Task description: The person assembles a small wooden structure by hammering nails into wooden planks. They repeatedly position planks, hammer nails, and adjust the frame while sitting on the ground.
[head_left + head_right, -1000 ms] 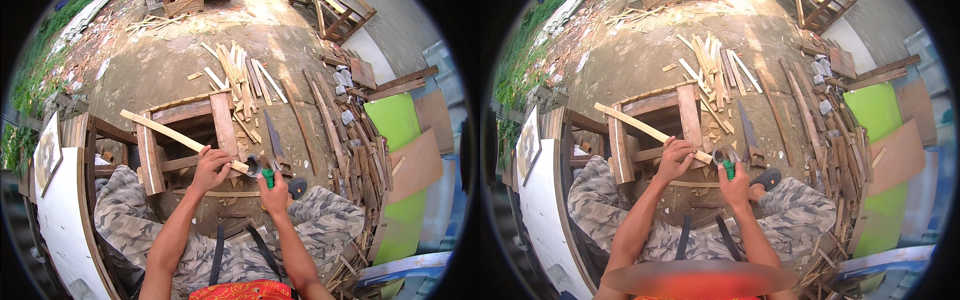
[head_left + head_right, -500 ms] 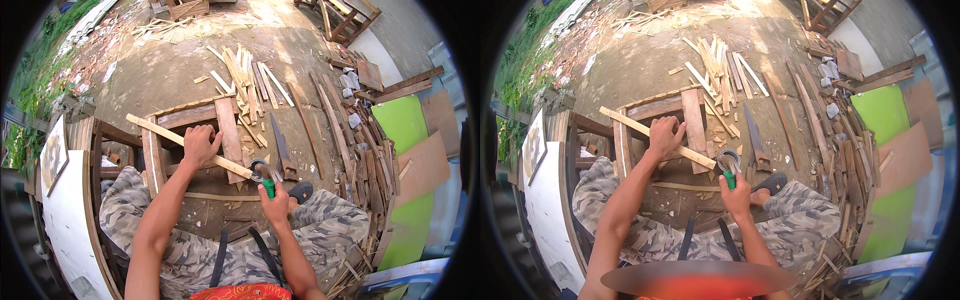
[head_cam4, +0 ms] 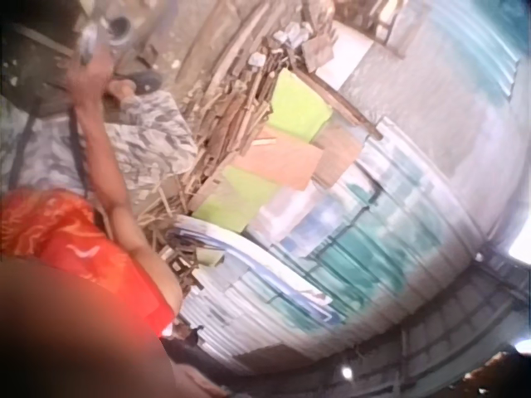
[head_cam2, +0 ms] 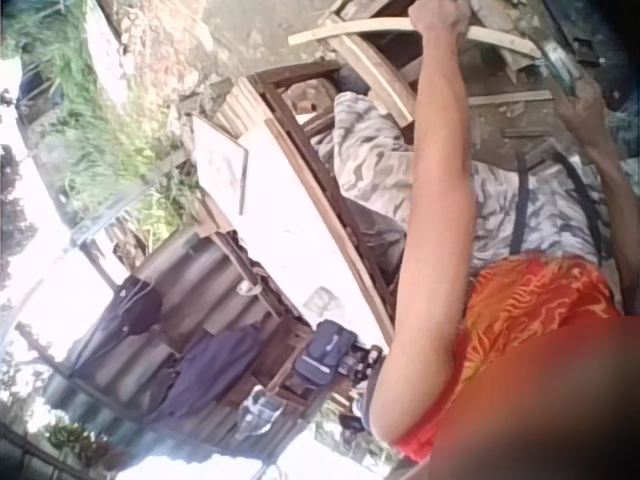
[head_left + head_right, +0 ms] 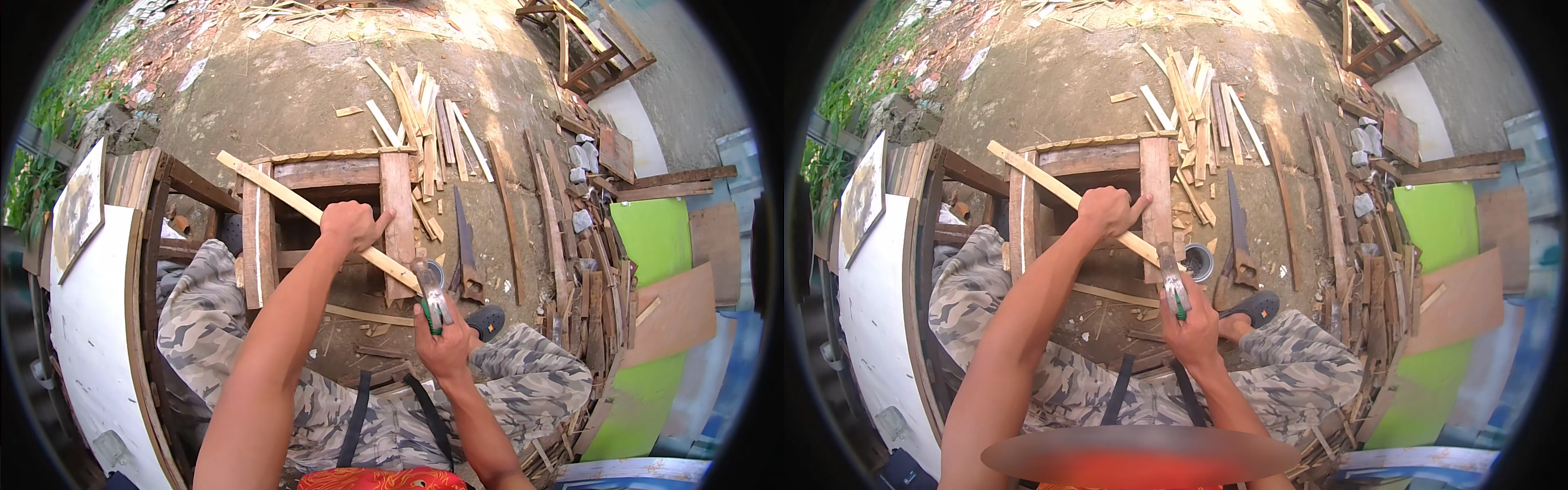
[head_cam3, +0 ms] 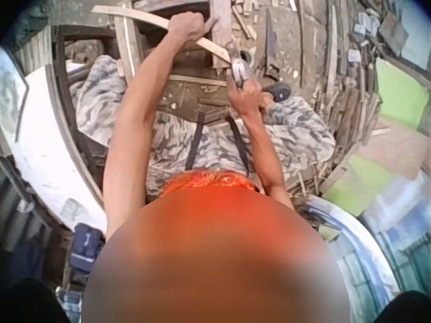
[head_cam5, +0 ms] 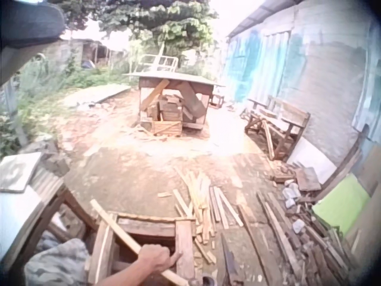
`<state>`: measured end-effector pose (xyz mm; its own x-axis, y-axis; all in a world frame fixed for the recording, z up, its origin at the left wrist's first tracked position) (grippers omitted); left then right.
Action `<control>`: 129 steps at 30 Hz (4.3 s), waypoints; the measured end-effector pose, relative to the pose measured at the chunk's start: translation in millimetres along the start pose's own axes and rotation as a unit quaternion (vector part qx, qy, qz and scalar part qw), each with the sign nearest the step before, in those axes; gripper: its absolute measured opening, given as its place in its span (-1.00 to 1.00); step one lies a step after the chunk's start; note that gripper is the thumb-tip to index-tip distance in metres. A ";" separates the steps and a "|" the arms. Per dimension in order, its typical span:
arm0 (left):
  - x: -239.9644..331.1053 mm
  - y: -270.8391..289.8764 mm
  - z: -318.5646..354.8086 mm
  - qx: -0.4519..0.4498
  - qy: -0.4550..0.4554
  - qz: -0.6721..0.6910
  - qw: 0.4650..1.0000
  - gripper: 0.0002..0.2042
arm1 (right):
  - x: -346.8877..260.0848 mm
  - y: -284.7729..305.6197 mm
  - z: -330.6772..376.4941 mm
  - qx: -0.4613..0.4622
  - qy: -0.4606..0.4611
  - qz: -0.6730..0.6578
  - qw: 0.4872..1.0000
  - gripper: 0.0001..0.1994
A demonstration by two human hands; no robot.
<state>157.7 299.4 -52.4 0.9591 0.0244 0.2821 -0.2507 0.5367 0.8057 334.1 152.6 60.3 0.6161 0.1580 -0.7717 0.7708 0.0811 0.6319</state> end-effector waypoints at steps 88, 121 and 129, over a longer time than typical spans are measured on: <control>3.6 12.3 0.3 0.074 -0.075 0.050 0.993 -0.40 | -11.4 12.5 -17.5 -0.051 -0.017 0.088 0.995 -0.75; 4.7 13.6 -2.7 0.127 -0.109 0.065 0.984 -0.42 | -28.9 5.8 -0.5 0.106 0.164 0.086 0.977 -0.78; 9.6 9.5 -2.7 0.122 -0.104 0.054 0.986 -0.43 | -5.2 30.9 1.2 0.063 0.031 -0.035 0.997 -0.79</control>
<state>164.9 307.0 -43.4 0.8842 -0.1166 0.4524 -0.3974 0.3212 0.8596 354.9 153.1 83.7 0.5517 0.2162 -0.8055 0.8283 -0.0296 0.5594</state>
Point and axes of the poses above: each hand's wrist, its own z-axis away from the middle knuckle, its own y-axis out of the back of the hand, x = y × z, the point moved 10 cm from there along -z, towards the middle knuckle, and after that the axes turned 6 degrees about -x, right-handed, at the moved point
